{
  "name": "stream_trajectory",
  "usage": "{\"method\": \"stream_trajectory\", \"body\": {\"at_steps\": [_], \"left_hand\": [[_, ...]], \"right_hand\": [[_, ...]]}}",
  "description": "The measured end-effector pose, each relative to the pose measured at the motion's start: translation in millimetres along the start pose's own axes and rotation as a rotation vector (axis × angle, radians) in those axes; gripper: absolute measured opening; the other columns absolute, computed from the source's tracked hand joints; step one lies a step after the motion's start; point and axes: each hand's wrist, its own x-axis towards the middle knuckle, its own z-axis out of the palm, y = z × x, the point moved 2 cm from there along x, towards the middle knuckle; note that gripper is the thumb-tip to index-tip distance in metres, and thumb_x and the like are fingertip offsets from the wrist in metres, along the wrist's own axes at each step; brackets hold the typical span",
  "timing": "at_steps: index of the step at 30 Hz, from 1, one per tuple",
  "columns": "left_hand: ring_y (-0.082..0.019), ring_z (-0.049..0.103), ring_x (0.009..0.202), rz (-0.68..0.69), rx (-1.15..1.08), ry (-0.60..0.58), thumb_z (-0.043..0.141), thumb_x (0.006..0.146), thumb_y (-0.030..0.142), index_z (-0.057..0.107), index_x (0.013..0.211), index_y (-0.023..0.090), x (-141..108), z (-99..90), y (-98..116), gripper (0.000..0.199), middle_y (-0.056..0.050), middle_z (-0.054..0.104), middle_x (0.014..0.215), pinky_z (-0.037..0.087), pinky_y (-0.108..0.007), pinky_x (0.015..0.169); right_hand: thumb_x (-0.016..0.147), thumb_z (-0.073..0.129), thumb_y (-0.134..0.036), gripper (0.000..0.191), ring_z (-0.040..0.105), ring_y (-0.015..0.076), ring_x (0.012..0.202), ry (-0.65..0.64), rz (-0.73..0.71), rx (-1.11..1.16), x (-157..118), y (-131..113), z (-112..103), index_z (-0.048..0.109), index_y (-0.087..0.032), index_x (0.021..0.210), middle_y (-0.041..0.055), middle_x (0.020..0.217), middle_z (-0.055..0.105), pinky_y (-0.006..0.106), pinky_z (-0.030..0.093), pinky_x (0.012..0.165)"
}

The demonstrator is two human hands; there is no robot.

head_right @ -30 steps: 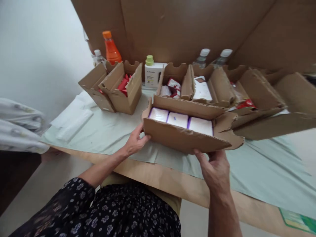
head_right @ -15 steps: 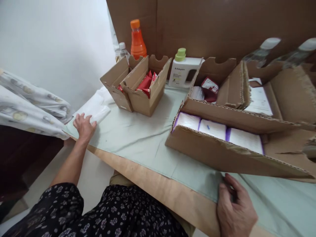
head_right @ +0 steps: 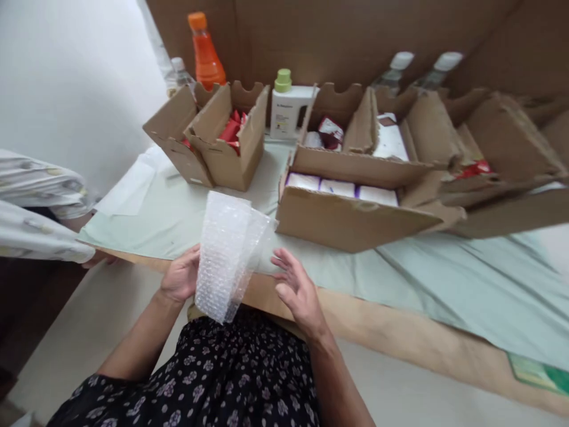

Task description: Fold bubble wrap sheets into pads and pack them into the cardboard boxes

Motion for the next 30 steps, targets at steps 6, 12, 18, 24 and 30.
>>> {"method": "stream_trajectory", "body": {"at_steps": [6, 12, 18, 24, 30], "left_hand": [[-0.016, 0.071, 0.086, -0.006, 0.141, -0.048, 0.086, 0.079, 0.032, 0.079, 0.096, 0.018, -2.5, 16.0, -49.0, 0.023, -0.003, 0.078, 0.093, 0.056, -0.025, 0.081], [-0.026, 0.068, 0.122, 0.363, 0.374, -0.055, 0.081, 0.088, 0.047, 0.075, 0.124, 0.021, -26.8, 21.5, -31.0, 0.045, -0.01, 0.074, 0.131, 0.054, -0.038, 0.104], [-0.021, 0.071, 0.104, 0.137, 0.253, -0.191, 0.091, 0.077, 0.051, 0.072, 0.122, 0.022, -21.3, 48.6, -51.6, 0.056, -0.008, 0.077, 0.117, 0.057, -0.033, 0.093], [-0.009, 0.057, 0.065, 0.06, 0.237, 0.082, 0.1, 0.055, 0.046, 0.074, 0.076, 0.016, 3.1, 29.6, -33.3, 0.045, 0.001, 0.071, 0.074, 0.046, -0.02, 0.062], [-0.009, 0.058, 0.059, -0.027, 0.482, -0.028, 0.093, 0.063, 0.036, 0.073, 0.074, 0.016, 0.9, 19.1, -21.6, 0.03, 0.002, 0.069, 0.066, 0.047, -0.021, 0.06]], "right_hand": [[0.093, 0.074, -0.051, 0.032, 0.077, 0.022, 0.094, 0.144, -0.038, 0.01, -5.9, -27.1, 14.8, 0.079, -0.024, 0.109, 0.0059, 0.105, 0.082, 0.036, 0.063, 0.086], [0.101, 0.063, -0.035, 0.021, 0.073, 0.0212, 0.087, 0.286, -0.31, -0.554, -19.7, -59.2, 4.3, 0.08, -0.023, 0.096, 0.0057, 0.094, 0.08, 0.037, 0.058, 0.086], [0.103, 0.06, -0.042, 0.027, 0.074, 0.0186, 0.093, -0.089, -0.113, -0.201, -13.3, -53.2, 24.1, 0.08, -0.024, 0.103, 0.0041, 0.105, 0.081, 0.031, 0.059, 0.086], [0.086, 0.076, -0.058, 0.036, 0.065, 0.0162, 0.068, 0.382, 0.134, 0.063, -25.4, -34.4, -25.5, 0.077, -0.022, 0.086, 0.0019, 0.077, 0.074, 0.027, 0.053, 0.065], [0.088, 0.069, -0.045, 0.025, 0.061, 0.0161, 0.066, 0.304, 0.053, -0.396, -21.1, -41.3, -65.3, 0.075, -0.022, 0.082, 0.0017, 0.074, 0.072, 0.029, 0.048, 0.063]]}}
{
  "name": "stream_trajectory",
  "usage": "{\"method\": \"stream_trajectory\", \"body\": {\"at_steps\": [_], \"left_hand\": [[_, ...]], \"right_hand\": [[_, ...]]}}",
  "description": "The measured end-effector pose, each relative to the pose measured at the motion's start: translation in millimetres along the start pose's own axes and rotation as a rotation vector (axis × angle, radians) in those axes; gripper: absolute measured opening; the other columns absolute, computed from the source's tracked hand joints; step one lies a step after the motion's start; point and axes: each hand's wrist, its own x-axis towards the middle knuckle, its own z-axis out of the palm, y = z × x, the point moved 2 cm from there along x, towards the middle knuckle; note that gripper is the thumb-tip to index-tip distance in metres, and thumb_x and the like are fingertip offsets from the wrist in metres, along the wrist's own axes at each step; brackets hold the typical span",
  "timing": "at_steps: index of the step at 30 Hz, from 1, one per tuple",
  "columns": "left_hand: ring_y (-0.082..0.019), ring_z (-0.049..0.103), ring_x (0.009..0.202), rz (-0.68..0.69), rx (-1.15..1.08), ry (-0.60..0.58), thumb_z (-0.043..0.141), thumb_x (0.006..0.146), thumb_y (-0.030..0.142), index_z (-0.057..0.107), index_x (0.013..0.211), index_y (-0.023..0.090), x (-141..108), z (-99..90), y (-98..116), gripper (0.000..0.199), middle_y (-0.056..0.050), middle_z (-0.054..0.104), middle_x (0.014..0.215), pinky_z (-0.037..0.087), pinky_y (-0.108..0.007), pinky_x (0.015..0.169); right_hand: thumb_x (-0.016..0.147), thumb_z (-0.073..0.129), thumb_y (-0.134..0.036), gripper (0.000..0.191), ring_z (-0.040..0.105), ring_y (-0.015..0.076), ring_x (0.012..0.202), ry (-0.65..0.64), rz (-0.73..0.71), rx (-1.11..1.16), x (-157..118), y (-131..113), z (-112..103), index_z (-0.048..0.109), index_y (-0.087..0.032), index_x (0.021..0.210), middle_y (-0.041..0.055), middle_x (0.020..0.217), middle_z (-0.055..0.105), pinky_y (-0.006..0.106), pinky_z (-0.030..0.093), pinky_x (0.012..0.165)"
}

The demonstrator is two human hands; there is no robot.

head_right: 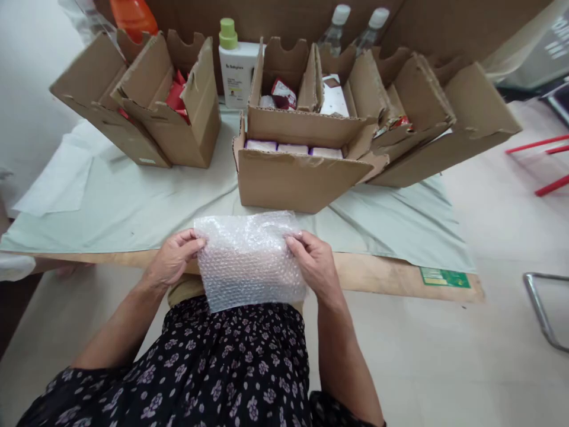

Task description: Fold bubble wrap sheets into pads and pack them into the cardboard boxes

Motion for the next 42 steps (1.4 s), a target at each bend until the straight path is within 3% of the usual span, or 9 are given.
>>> {"method": "stream_trajectory", "body": {"at_steps": [8, 12, 15, 21, 25, 31, 35, 39, 42], "left_hand": [[-0.02, 0.075, 0.066, -0.299, -0.052, -0.022, 0.097, 0.062, 0.048, 0.072, 0.083, 0.012, -47.1, 6.9, -49.2, 0.049, -0.008, 0.077, 0.075, 0.061, -0.027, 0.057], [-0.02, 0.076, 0.067, -0.333, -0.231, 0.126, 0.102, 0.058, 0.042, 0.068, 0.081, 0.013, -60.2, 2.4, -68.3, 0.05, -0.005, 0.074, 0.073, 0.063, -0.027, 0.058], [-0.018, 0.074, 0.064, -0.374, -0.29, 0.165, 0.103, 0.058, 0.035, 0.068, 0.08, 0.013, -62.2, -1.1, -75.5, 0.048, -0.002, 0.073, 0.071, 0.065, -0.028, 0.06], [-0.024, 0.081, 0.08, -0.478, -0.292, 0.027, 0.094, 0.076, 0.038, 0.071, 0.085, 0.015, -63.7, 6.8, -90.8, 0.035, -0.006, 0.077, 0.078, 0.066, -0.029, 0.066], [-0.027, 0.082, 0.091, -0.496, -0.142, -0.148, 0.092, 0.076, 0.053, 0.08, 0.091, 0.013, -76.0, -2.2, -92.8, 0.044, -0.017, 0.083, 0.098, 0.066, -0.033, 0.078], [-0.026, 0.078, 0.089, -0.25, 0.498, -0.392, 0.066, 0.097, 0.054, 0.086, 0.086, 0.027, -94.0, -40.0, -25.4, 0.037, -0.01, 0.084, 0.093, 0.062, -0.04, 0.089], [-0.031, 0.071, 0.119, 0.299, 0.672, -0.226, 0.07, 0.094, 0.041, 0.083, 0.111, 0.029, -54.9, -7.2, 10.0, 0.025, -0.008, 0.08, 0.123, 0.051, -0.05, 0.114], [-0.037, 0.035, 0.16, 0.573, 0.866, -0.341, 0.076, 0.088, 0.04, 0.068, 0.136, 0.022, 4.4, 42.7, -19.3, 0.052, -0.013, 0.052, 0.164, 0.013, -0.058, 0.134], [-0.038, 0.028, 0.163, 0.586, 0.955, -0.417, 0.074, 0.09, 0.045, 0.062, 0.141, 0.022, 28.5, 47.2, -46.4, 0.057, -0.014, 0.043, 0.17, 0.001, -0.061, 0.133]], "right_hand": [[0.1, 0.059, -0.026, 0.024, 0.068, 0.0236, 0.095, -0.149, -0.514, -0.749, 54.9, -42.6, 39.5, 0.076, -0.024, 0.116, 0.0076, 0.103, 0.079, 0.04, 0.051, 0.091], [0.103, 0.057, -0.029, 0.04, 0.065, 0.0298, 0.119, 0.043, -0.574, -0.697, 47.6, -32.6, 48.9, 0.064, -0.019, 0.141, 0.0131, 0.134, 0.072, 0.047, 0.05, 0.1], [0.105, 0.054, -0.028, 0.035, 0.065, 0.0292, 0.123, 0.124, -0.586, -0.607, 24.5, -8.5, 44.2, 0.066, -0.021, 0.137, 0.0117, 0.136, 0.072, 0.049, 0.05, 0.105], [0.101, 0.058, -0.017, 0.031, 0.059, 0.0323, 0.139, -0.26, -0.584, -0.721, 0.4, 27.7, 69.0, 0.07, -0.017, 0.129, 0.0152, 0.148, 0.066, 0.052, 0.054, 0.107], [0.095, 0.05, -0.001, 0.045, 0.051, 0.0301, 0.149, -0.356, -0.55, -0.736, 13.6, 31.0, 73.5, 0.07, -0.018, 0.132, 0.0141, 0.154, 0.061, 0.054, 0.051, 0.115], [0.09, 0.046, 0.005, 0.058, 0.047, 0.0275, 0.153, -0.256, -0.579, -0.652, 7.3, 30.5, 54.5, 0.068, -0.022, 0.136, 0.0104, 0.157, 0.059, 0.056, 0.047, 0.12], [0.096, 0.045, -0.001, 0.056, 0.046, 0.0259, 0.154, -0.182, -0.566, -0.617, -8.4, 24.7, 65.7, 0.063, -0.024, 0.144, 0.0088, 0.159, 0.057, 0.054, 0.045, 0.122], [0.102, 0.053, -0.022, 0.052, 0.045, 0.031, 0.154, -0.24, -0.512, -0.723, -14.9, 30.8, 80.2, 0.054, -0.018, 0.153, 0.0154, 0.163, 0.051, 0.054, 0.046, 0.12], [0.104, 0.055, -0.037, 0.053, 0.046, 0.0337, 0.152, -0.176, -0.454, -0.843, -22.8, 48.6, 62.5, 0.054, -0.016, 0.153, 0.0169, 0.163, 0.051, 0.055, 0.041, 0.122]]}}
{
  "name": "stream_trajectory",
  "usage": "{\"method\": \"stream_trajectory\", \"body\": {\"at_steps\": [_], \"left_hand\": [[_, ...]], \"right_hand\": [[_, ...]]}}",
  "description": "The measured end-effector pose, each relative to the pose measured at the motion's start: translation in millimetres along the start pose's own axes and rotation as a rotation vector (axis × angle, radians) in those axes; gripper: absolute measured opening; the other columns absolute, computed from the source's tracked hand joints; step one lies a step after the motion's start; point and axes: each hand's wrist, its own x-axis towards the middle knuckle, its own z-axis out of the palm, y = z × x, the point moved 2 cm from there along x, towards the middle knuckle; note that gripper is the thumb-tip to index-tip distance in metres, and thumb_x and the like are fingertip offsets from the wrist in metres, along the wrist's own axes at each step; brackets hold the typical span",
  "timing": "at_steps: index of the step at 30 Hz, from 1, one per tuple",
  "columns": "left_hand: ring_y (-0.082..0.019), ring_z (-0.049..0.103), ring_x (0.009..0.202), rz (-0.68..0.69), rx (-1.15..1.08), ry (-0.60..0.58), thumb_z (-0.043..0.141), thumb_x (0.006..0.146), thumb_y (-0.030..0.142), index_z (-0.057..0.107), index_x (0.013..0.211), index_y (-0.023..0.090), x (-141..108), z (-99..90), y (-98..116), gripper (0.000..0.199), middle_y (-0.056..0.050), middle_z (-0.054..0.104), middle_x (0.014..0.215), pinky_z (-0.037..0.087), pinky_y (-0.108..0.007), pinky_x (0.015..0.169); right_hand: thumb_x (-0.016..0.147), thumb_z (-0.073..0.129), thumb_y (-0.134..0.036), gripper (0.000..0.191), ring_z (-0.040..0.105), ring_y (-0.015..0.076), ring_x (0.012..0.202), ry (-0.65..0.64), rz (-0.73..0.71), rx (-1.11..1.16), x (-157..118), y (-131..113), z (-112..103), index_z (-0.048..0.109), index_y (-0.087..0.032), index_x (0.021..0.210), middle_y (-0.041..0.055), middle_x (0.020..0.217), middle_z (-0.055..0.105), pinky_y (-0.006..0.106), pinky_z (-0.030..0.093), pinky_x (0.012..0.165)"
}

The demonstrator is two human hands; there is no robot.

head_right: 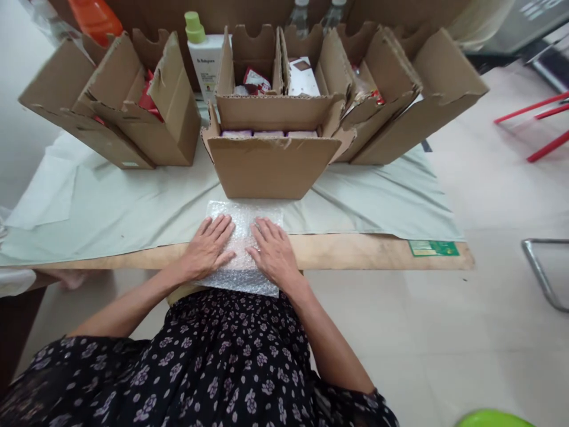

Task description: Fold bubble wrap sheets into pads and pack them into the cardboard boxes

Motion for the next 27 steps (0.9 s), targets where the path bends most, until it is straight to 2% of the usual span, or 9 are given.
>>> {"method": "stream_trajectory", "body": {"at_steps": [2, 5, 9, 14, 17, 20, 23, 25, 27], "left_hand": [[-0.038, 0.025, 0.164, 0.004, 0.011, 0.006, 0.074, 0.091, 0.045, 0.06, 0.143, 0.025, -6.9, -1.0, -9.2, 0.057, -0.012, 0.04, 0.172, 0.0, -0.061, 0.133], [-0.035, 0.021, 0.166, 0.001, 0.044, 0.013, 0.07, 0.095, 0.044, 0.058, 0.147, 0.03, -27.8, -18.5, -8.9, 0.056, -0.007, 0.036, 0.174, 0.002, -0.06, 0.134], [-0.04, 0.024, 0.164, 0.047, 0.14, -0.099, 0.073, 0.092, 0.047, 0.056, 0.152, 0.031, -57.3, -45.1, -2.9, 0.065, -0.008, 0.037, 0.174, 0.01, -0.062, 0.134], [-0.044, 0.03, 0.16, 0.11, 0.154, -0.307, 0.085, 0.078, 0.048, 0.058, 0.151, 0.035, -77.1, -59.1, -10.8, 0.079, -0.007, 0.04, 0.172, 0.015, -0.064, 0.133], [-0.043, 0.032, 0.16, 0.126, 0.173, -0.35, 0.085, 0.078, 0.042, 0.057, 0.152, 0.036, -78.9, -63.5, -14.6, 0.08, -0.007, 0.041, 0.171, 0.015, -0.063, 0.133], [-0.04, 0.036, 0.159, 0.149, 0.168, -0.312, 0.079, 0.084, 0.038, 0.058, 0.152, 0.033, -74.2, -65.9, -13.6, 0.072, -0.009, 0.046, 0.168, 0.019, -0.062, 0.131], [-0.036, 0.048, 0.151, 0.146, 0.064, -0.2, 0.071, 0.088, 0.032, 0.069, 0.139, 0.03, -62.7, -62.2, -9.0, 0.052, -0.009, 0.063, 0.155, 0.032, -0.059, 0.126], [-0.033, 0.063, 0.135, 0.11, -0.029, -0.088, 0.066, 0.089, 0.027, 0.078, 0.121, 0.029, -52.3, -57.3, -4.5, 0.034, -0.008, 0.077, 0.132, 0.043, -0.055, 0.117], [-0.029, 0.073, 0.107, 0.017, -0.099, 0.032, 0.064, 0.091, 0.028, 0.081, 0.098, 0.028, -41.7, -53.3, -0.5, 0.019, -0.007, 0.082, 0.105, 0.052, -0.047, 0.101]], "right_hand": [[0.106, 0.052, -0.04, 0.052, 0.049, 0.0346, 0.15, 0.06, 0.066, -0.07, -22.5, 17.2, -7.5, 0.055, -0.017, 0.152, 0.0168, 0.16, 0.055, 0.056, 0.04, 0.12], [0.106, 0.051, -0.032, 0.049, 0.052, 0.0336, 0.147, 0.157, 0.113, -0.116, -63.0, 35.2, -25.6, 0.054, -0.018, 0.153, 0.016, 0.155, 0.06, 0.052, 0.042, 0.116], [0.101, 0.053, -0.014, 0.061, 0.05, 0.0295, 0.15, 0.136, 0.029, -0.146, -102.6, 35.7, -35.5, 0.045, -0.025, 0.16, 0.0122, 0.16, 0.056, 0.047, 0.041, 0.117], [0.093, 0.059, -0.007, 0.064, 0.044, 0.0292, 0.155, 0.057, -0.096, -0.104, -95.1, 22.4, -14.1, 0.056, -0.029, 0.153, 0.0087, 0.166, 0.049, 0.049, 0.038, 0.123], [0.095, 0.057, -0.008, 0.047, 0.048, 0.0276, 0.153, 0.128, -0.143, 0.058, -78.9, 18.0, -10.5, 0.069, -0.027, 0.136, 0.0067, 0.157, 0.06, 0.05, 0.041, 0.12], [0.101, 0.055, -0.018, 0.032, 0.063, 0.0254, 0.138, 0.196, -0.112, 0.333, -70.3, 18.8, -17.8, 0.074, -0.023, 0.126, 0.0079, 0.137, 0.075, 0.046, 0.051, 0.11], [0.102, 0.055, -0.027, 0.029, 0.074, 0.0233, 0.12, 0.2, 0.067, 0.586, -65.7, 21.0, -25.6, 0.076, -0.022, 0.121, 0.0076, 0.122, 0.08, 0.044, 0.055, 0.106], [0.101, 0.058, -0.032, 0.026, 0.076, 0.0231, 0.111, 0.207, 0.236, 0.692, -61.9, 21.1, -28.4, 0.079, -0.021, 0.112, 0.0075, 0.114, 0.082, 0.042, 0.057, 0.102], [0.098, 0.063, -0.039, 0.025, 0.076, 0.0221, 0.094, 0.236, 0.392, 0.749, -56.8, 20.7, -29.7, 0.079, -0.02, 0.102, 0.0064, 0.1, 0.082, 0.038, 0.06, 0.089]]}}
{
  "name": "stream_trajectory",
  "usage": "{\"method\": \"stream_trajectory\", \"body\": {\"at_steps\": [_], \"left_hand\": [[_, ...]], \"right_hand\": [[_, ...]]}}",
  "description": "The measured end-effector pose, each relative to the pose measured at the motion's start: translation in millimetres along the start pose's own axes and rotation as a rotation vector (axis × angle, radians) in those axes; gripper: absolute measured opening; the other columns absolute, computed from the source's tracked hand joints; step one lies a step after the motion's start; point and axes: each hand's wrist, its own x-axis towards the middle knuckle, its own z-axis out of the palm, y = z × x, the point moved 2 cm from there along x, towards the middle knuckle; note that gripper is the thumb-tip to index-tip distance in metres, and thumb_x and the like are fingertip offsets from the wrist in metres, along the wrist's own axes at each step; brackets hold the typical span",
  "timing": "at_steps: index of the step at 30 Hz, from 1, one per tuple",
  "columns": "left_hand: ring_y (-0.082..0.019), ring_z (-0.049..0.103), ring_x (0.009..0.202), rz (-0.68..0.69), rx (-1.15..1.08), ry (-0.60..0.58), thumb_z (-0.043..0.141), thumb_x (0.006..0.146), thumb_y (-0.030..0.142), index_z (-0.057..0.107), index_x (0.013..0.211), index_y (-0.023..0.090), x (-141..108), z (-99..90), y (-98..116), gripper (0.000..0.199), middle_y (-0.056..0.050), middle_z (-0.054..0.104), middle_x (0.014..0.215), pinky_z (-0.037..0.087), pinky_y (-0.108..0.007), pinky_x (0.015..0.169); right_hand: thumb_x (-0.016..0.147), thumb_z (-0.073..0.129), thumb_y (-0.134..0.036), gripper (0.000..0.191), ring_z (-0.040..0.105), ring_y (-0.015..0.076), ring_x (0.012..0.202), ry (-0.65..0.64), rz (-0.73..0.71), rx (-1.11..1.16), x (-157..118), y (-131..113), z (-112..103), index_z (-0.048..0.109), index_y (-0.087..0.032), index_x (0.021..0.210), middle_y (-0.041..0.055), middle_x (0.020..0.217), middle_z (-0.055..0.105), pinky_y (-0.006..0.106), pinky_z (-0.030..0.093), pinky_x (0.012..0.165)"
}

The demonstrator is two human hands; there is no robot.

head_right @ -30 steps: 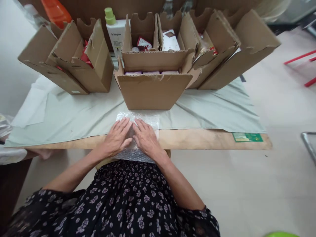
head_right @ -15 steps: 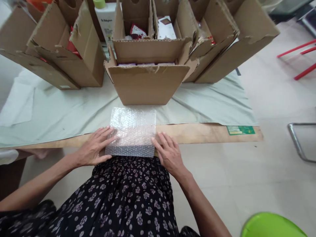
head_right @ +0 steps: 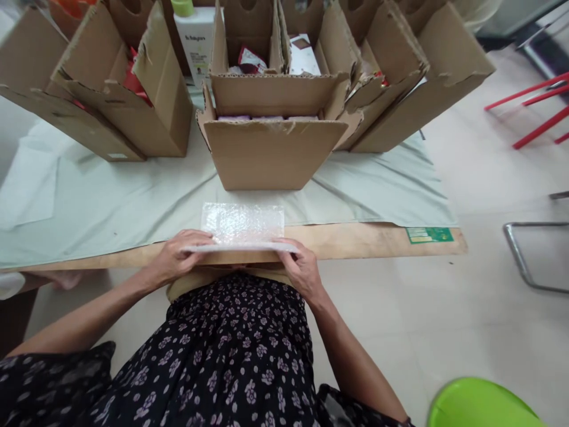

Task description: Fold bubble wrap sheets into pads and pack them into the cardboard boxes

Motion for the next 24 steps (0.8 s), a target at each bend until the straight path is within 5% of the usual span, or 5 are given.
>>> {"method": "stream_trajectory", "body": {"at_steps": [6, 12, 15, 18, 24], "left_hand": [[-0.018, 0.058, 0.066, -0.262, -0.06, 0.11, 0.061, 0.093, 0.04, 0.07, 0.076, 0.021, 23.7, 0.3, -0.8, 0.027, -0.002, 0.066, 0.07, 0.043, -0.031, 0.064], [-0.024, 0.061, 0.082, -0.178, 0.416, 0.037, 0.058, 0.095, 0.027, 0.059, 0.071, 0.021, 37.3, 4.2, -7.2, 0.025, -0.006, 0.064, 0.078, 0.047, -0.036, 0.076], [-0.028, 0.066, 0.094, -0.217, 0.562, 0.022, 0.064, 0.094, 0.026, 0.069, 0.095, 0.017, 39.0, 2.2, -6.5, 0.01, -0.011, 0.07, 0.098, 0.052, -0.038, 0.082], [-0.03, 0.069, 0.102, -0.275, 0.579, 0.073, 0.071, 0.092, 0.034, 0.065, 0.126, 0.016, 41.3, -7.4, -5.8, 0.039, -0.013, 0.071, 0.115, 0.055, -0.039, 0.086], [-0.031, 0.068, 0.097, -0.302, 0.625, 0.009, 0.069, 0.091, 0.032, 0.07, 0.099, 0.017, 51.6, -5.4, -8.6, 0.017, -0.012, 0.069, 0.1, 0.056, -0.042, 0.086]], "right_hand": [[0.089, 0.068, -0.05, 0.033, 0.06, 0.0147, 0.063, 0.092, 0.201, -0.01, 19.7, -0.2, 6.6, 0.072, -0.017, 0.088, 0.0017, 0.073, 0.069, 0.028, 0.05, 0.06], [0.084, 0.067, -0.053, 0.043, 0.061, 0.0175, 0.066, 0.12, 0.304, -0.271, 32.1, 0.1, 8.2, 0.072, -0.017, 0.106, 0.0054, 0.082, 0.072, 0.036, 0.057, 0.072], [0.084, 0.066, -0.055, 0.055, 0.063, 0.0202, 0.072, 0.12, 0.285, -0.47, 36.4, -4.0, 2.8, 0.07, -0.016, 0.122, 0.0092, 0.096, 0.075, 0.042, 0.058, 0.082], [0.085, 0.063, -0.062, 0.069, 0.064, 0.0228, 0.077, 0.116, 0.264, -0.554, 46.6, -6.5, -3.3, 0.065, -0.015, 0.134, 0.0135, 0.109, 0.074, 0.044, 0.058, 0.082], [0.086, 0.061, -0.06, 0.047, 0.066, 0.0329, 0.096, -0.005, 0.185, -0.723, 74.9, -7.3, 5.9, 0.071, -0.017, 0.102, 0.0185, 0.105, 0.072, 0.049, 0.054, 0.09]]}}
